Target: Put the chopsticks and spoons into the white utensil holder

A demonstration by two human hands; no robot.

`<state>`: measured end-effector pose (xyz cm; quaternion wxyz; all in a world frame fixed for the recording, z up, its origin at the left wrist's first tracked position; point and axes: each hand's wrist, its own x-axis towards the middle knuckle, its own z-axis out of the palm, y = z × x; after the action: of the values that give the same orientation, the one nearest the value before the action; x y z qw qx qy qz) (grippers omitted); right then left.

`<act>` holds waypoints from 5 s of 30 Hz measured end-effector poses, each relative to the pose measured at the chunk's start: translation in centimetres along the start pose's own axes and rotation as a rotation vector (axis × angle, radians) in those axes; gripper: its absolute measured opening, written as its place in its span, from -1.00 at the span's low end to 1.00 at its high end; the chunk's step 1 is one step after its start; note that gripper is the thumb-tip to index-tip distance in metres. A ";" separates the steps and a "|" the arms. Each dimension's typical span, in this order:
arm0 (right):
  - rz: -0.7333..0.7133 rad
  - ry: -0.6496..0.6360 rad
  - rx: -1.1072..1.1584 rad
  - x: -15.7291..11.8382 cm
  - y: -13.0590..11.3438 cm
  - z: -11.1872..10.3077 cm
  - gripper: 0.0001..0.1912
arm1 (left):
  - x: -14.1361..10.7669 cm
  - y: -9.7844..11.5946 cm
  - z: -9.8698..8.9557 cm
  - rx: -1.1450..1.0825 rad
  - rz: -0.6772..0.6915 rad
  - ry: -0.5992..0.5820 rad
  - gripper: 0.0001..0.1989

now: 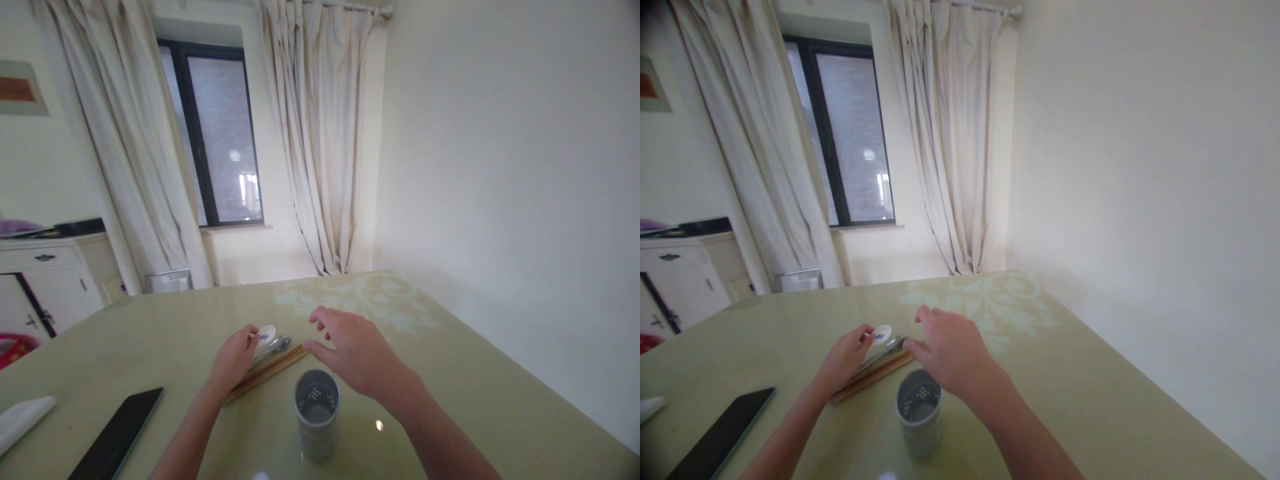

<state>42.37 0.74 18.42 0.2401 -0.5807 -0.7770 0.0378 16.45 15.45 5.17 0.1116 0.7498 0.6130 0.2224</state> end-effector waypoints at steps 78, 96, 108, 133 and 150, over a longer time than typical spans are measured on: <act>-0.001 0.529 0.789 0.4 4.7 -1.1 -0.72 | -1.0 4.6 1.1 -0.175 0.176 -0.097 -0.79; 0.113 -0.013 0.284 2.0 5.0 4.1 -0.89 | -0.9 1.6 5.1 0.012 0.205 -0.247 -0.91; 0.182 -0.062 0.202 2.3 5.8 4.7 -0.76 | -1.0 4.5 0.4 -0.388 0.171 -0.067 -0.75; -0.022 0.640 0.858 0.1 4.4 -1.5 -0.63 | -3.0 9.1 -2.9 -0.390 0.359 0.016 -0.81; 0.081 -0.053 0.448 1.2 5.2 2.3 -0.79 | -0.9 1.6 5.2 0.112 0.198 -0.216 -0.85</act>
<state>45.74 4.04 15.04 0.3411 -0.5423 -0.7312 0.2343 20.12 14.79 1.16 0.1127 0.8312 0.5320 0.1158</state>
